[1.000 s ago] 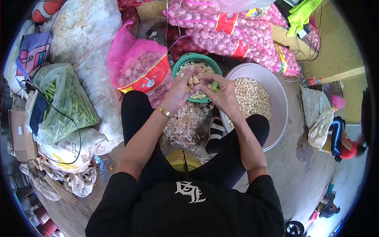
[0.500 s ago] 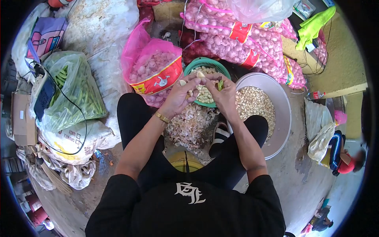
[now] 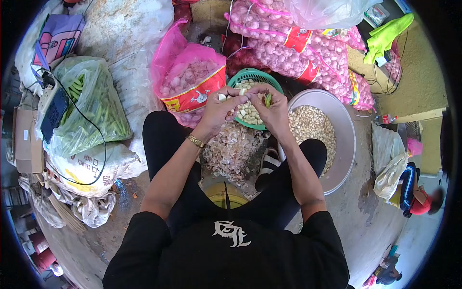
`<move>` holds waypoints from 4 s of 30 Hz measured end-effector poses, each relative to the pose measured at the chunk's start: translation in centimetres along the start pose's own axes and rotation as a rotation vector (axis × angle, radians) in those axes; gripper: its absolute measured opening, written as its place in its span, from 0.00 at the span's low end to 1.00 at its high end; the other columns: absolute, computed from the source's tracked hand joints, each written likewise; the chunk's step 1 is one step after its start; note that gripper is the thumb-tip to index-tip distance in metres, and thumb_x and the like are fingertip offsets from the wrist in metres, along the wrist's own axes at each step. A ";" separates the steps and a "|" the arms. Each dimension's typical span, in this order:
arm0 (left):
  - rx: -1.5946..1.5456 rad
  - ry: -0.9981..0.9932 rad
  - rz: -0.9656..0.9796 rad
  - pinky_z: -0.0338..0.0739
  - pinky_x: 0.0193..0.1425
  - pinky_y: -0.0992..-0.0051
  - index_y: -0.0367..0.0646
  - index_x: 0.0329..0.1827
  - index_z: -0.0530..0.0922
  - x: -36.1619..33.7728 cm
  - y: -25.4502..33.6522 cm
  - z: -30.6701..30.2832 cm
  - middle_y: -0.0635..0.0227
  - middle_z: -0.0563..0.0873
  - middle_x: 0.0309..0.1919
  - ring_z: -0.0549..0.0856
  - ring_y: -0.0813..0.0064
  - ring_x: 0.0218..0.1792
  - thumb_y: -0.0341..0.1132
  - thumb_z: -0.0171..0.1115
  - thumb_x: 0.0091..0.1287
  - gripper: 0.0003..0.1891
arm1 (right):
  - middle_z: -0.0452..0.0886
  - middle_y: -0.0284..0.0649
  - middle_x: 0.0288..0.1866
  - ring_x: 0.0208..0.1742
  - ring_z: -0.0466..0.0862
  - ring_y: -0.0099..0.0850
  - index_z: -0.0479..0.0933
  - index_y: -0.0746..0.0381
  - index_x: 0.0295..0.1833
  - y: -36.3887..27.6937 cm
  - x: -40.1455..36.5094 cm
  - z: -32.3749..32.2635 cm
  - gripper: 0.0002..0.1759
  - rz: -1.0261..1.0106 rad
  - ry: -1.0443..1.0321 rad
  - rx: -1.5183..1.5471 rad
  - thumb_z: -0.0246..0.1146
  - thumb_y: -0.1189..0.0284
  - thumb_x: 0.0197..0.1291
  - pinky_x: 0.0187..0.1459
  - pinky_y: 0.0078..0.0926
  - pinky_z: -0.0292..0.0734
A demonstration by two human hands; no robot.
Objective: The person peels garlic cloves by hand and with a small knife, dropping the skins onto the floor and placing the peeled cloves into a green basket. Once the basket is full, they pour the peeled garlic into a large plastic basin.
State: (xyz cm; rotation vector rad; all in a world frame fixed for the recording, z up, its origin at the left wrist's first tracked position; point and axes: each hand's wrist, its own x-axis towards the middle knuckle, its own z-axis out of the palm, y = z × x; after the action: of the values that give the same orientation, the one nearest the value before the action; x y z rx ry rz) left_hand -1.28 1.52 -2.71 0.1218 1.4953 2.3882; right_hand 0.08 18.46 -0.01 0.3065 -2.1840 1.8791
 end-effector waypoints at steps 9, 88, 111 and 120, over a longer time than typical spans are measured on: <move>-0.324 -0.079 -0.202 0.64 0.18 0.86 0.42 0.49 0.80 0.0 -0.1 -0.1 0.76 0.79 0.22 0.72 0.87 0.16 0.40 0.64 0.72 0.12 | 0.75 0.39 0.42 0.46 0.79 0.27 0.74 0.65 0.43 -1.0 0.6 -0.8 0.11 -0.182 -0.214 -0.099 0.60 0.89 0.58 0.48 0.21 0.72; -0.207 -0.043 -0.288 0.65 0.20 0.88 0.40 0.57 0.78 0.4 0.9 -0.5 0.73 0.82 0.33 0.75 0.88 0.24 0.49 0.54 0.77 0.21 | 0.86 0.43 0.44 0.46 0.87 0.41 0.81 0.64 0.46 -1.0 0.4 -1.0 0.13 -0.062 -0.210 -0.203 0.68 0.82 0.53 0.46 0.32 0.79; -0.050 0.044 -0.107 0.63 0.21 0.87 0.39 0.57 0.79 -0.1 2.5 -0.4 0.76 0.79 0.28 0.72 0.90 0.21 0.39 0.58 0.76 0.14 | 0.71 0.28 0.31 0.29 0.69 0.15 0.74 0.62 0.50 -0.1 0.1 -1.5 0.17 0.399 -0.190 0.188 0.50 0.58 0.78 0.31 0.16 0.68; 0.085 -0.168 -0.205 0.65 0.21 0.88 0.43 0.46 0.79 0.0 2.4 -1.2 0.78 0.80 0.28 0.73 0.92 0.21 0.43 0.58 0.76 0.12 | 0.83 0.53 0.36 0.37 0.83 0.52 0.77 0.65 0.49 -0.8 1.4 -2.1 0.20 -0.256 -0.214 -0.558 0.70 0.61 0.62 0.37 0.41 0.76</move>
State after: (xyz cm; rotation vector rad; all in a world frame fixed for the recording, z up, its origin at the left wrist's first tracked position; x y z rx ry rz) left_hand -2.13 -0.44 -1.14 0.1751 1.4567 2.1006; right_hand -0.85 20.39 1.48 0.6562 -2.5479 1.0894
